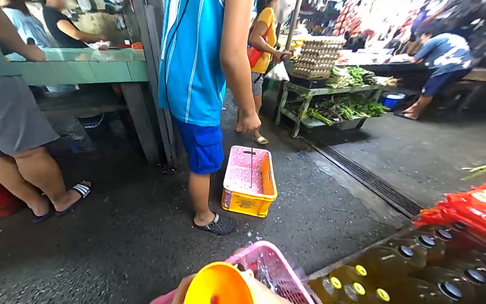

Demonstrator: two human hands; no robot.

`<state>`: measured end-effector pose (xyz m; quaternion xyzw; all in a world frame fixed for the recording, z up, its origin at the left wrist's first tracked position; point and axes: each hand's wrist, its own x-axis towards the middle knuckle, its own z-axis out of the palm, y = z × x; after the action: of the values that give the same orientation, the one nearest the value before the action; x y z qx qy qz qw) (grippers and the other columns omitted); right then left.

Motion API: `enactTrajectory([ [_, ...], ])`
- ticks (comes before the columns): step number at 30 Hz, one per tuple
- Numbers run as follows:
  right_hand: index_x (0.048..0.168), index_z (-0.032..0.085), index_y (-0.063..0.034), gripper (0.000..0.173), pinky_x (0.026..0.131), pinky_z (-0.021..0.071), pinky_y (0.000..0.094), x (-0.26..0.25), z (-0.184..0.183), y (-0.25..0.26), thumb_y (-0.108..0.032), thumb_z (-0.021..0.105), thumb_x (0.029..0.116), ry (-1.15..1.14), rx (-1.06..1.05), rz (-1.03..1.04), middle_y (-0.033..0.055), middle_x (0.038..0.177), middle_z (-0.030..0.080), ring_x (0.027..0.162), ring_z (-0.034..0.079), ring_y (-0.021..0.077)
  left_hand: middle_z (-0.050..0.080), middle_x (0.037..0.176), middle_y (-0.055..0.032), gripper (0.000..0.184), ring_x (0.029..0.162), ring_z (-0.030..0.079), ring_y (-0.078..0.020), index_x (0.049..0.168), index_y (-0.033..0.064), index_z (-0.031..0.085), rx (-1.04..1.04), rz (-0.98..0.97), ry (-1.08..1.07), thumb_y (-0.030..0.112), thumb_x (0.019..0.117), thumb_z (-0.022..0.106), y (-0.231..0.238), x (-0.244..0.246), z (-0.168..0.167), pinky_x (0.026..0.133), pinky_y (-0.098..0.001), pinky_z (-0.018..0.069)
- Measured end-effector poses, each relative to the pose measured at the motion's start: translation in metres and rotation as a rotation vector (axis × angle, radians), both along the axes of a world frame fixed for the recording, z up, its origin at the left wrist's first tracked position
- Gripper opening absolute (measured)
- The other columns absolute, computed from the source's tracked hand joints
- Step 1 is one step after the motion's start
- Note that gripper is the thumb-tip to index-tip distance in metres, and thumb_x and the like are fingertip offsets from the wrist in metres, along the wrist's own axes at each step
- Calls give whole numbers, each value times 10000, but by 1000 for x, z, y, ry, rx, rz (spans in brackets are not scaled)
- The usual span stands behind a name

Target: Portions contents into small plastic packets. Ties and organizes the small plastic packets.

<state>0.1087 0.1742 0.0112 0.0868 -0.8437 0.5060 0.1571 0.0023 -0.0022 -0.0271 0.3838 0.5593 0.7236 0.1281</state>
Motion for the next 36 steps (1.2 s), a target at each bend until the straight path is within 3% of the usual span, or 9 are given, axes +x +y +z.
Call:
enactTrajectory([
  [3,1040,702,83,241,915,561,319,-3,-4,1,-43,741,838,43,-27,44,185,982,741,973,718,179,677,1245,68,613,1146,627,-8,1314,95,602,11,-14,-34,448,855,804,-2,0,-2,1014,-250,528],
  [8,1021,713,72,237,903,563,300,-4,-4,3,-62,760,831,48,-38,54,174,976,746,963,720,166,668,1279,59,543,1173,618,-15,1302,125,635,6,-17,42,444,886,774,-2,-2,-5,1030,-249,518],
  [14,1027,712,58,254,932,542,264,-6,-7,5,-65,754,809,63,-45,54,160,997,745,1003,706,144,657,1293,36,615,1189,607,-24,1290,116,645,-20,-11,77,545,863,759,-3,-5,-8,1041,-250,507],
  [21,1050,710,58,277,929,547,262,-6,-7,6,-68,760,809,47,-52,48,154,1007,747,1003,708,136,670,1245,-35,615,1169,611,-17,1258,24,636,-110,34,133,491,877,755,-4,-5,-6,1040,-230,501],
  [26,1070,708,41,280,941,539,243,-6,-7,5,-90,761,829,51,-61,45,133,1020,747,1018,697,102,652,1307,30,508,1215,593,-20,1255,119,671,-41,13,131,457,888,766,-5,-5,-4,1059,-242,499],
  [30,1054,708,40,278,926,543,243,-6,-12,6,-108,757,823,57,-46,38,133,1005,746,1001,702,105,646,1309,157,466,1202,579,64,1343,218,625,-15,-41,87,436,941,713,-12,-2,-4,1047,-180,482],
  [36,1035,710,48,269,921,538,239,-6,-10,6,-99,759,814,62,-43,39,142,989,745,991,700,105,635,1328,149,480,1225,565,60,1357,209,618,-14,-46,125,434,944,713,-13,-3,-9,1057,-178,472],
])
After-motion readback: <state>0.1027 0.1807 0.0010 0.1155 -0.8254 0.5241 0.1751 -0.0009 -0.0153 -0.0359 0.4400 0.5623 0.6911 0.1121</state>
